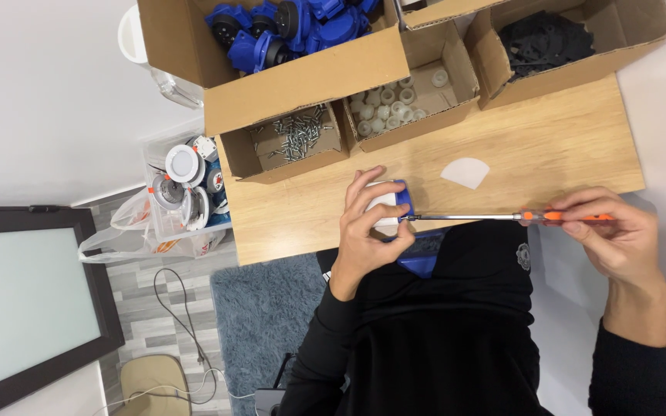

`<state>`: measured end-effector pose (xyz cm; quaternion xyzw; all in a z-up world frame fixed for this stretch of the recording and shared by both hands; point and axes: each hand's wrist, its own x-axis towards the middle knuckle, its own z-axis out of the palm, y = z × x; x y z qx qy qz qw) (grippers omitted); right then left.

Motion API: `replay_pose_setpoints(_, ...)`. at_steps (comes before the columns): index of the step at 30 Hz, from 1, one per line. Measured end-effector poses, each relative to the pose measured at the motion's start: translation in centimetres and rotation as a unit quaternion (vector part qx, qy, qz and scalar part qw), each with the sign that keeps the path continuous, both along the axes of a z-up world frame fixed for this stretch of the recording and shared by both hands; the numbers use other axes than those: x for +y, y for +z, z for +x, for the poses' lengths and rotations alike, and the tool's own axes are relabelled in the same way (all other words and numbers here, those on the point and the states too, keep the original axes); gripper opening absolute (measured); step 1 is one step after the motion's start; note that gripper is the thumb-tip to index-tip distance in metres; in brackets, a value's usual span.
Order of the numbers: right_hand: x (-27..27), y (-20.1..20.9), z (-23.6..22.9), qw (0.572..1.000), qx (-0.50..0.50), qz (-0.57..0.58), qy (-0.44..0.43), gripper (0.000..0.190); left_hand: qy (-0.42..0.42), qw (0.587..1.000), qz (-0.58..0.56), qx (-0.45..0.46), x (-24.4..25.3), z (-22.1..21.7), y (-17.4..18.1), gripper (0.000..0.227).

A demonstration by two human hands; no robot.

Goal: The person uses a screwdriver to tighten screws on a white plastic box attached to a blue component. They then pick up a blue plastic part and a white plastic box, inspecting them before returning to the assembly task.

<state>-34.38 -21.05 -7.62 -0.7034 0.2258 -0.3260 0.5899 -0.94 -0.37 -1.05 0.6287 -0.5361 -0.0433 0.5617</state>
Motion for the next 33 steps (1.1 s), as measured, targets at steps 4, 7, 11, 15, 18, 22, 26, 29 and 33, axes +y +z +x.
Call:
replay_pose_setpoints(4, 0.2, 1.1, -0.5, 0.999, 0.016, -0.035, -0.015, 0.01, 0.003, 1.0, -0.004, -0.02, -0.1, -0.1, -0.2, 0.017)
replay_pose_setpoints(7, 0.4, 1.8, -1.0, 0.997, 0.026, -0.063, -0.026, 0.011, 0.011, 0.999, -0.015, -0.04, -0.1, -0.1, -0.5, 0.016)
replay_pose_setpoints(11, 0.4, 1.5, -1.4, 0.998, 0.0, -0.042, -0.035, 0.012, 0.004, 0.997, -0.039, -0.067, 0.2, 0.0, -1.3, 0.012)
replay_pose_setpoints(15, -0.2, -0.5, -1.7, 0.999, -0.038, -0.017, -0.025, 0.014, 0.006, 0.992, -0.034, -0.121, 0.9, 0.1, -0.2, 0.02)
replay_pose_setpoints(18, -0.6, -1.4, -2.1, 0.999, -0.05, -0.013, -0.011, 0.017, 0.016, 0.982, -0.047, -0.18, 1.3, 0.2, 0.9, 0.011)
replay_pose_setpoints(22, -1.8, -2.4, -2.4, 0.997, -0.079, -0.005, 0.006, 0.019, 0.006, 0.973, -0.056, -0.224, 1.6, 1.8, 1.6, 0.021)
replay_pose_setpoints(26, -3.1, -4.1, -2.6, 0.996, -0.055, -0.001, -0.066, 0.018, 0.057, 0.963, -0.07, -0.256, 1.2, 5.2, 2.1, 0.015)
replay_pose_setpoints(29, -4.2, -3.3, -0.7, 0.995, -0.016, -0.015, -0.1, 0.017, 0.131, 0.95, -0.068, -0.274, 1.3, 8.4, 4.7, 0.019)
replay_pose_setpoints(33, -3.0, 1.6, 2.4, 0.99, 0.027, -0.072, -0.115, 0.012, 0.203, 0.924, -0.088, -0.312, 1.0, 11.7, 7.0, 0.03)
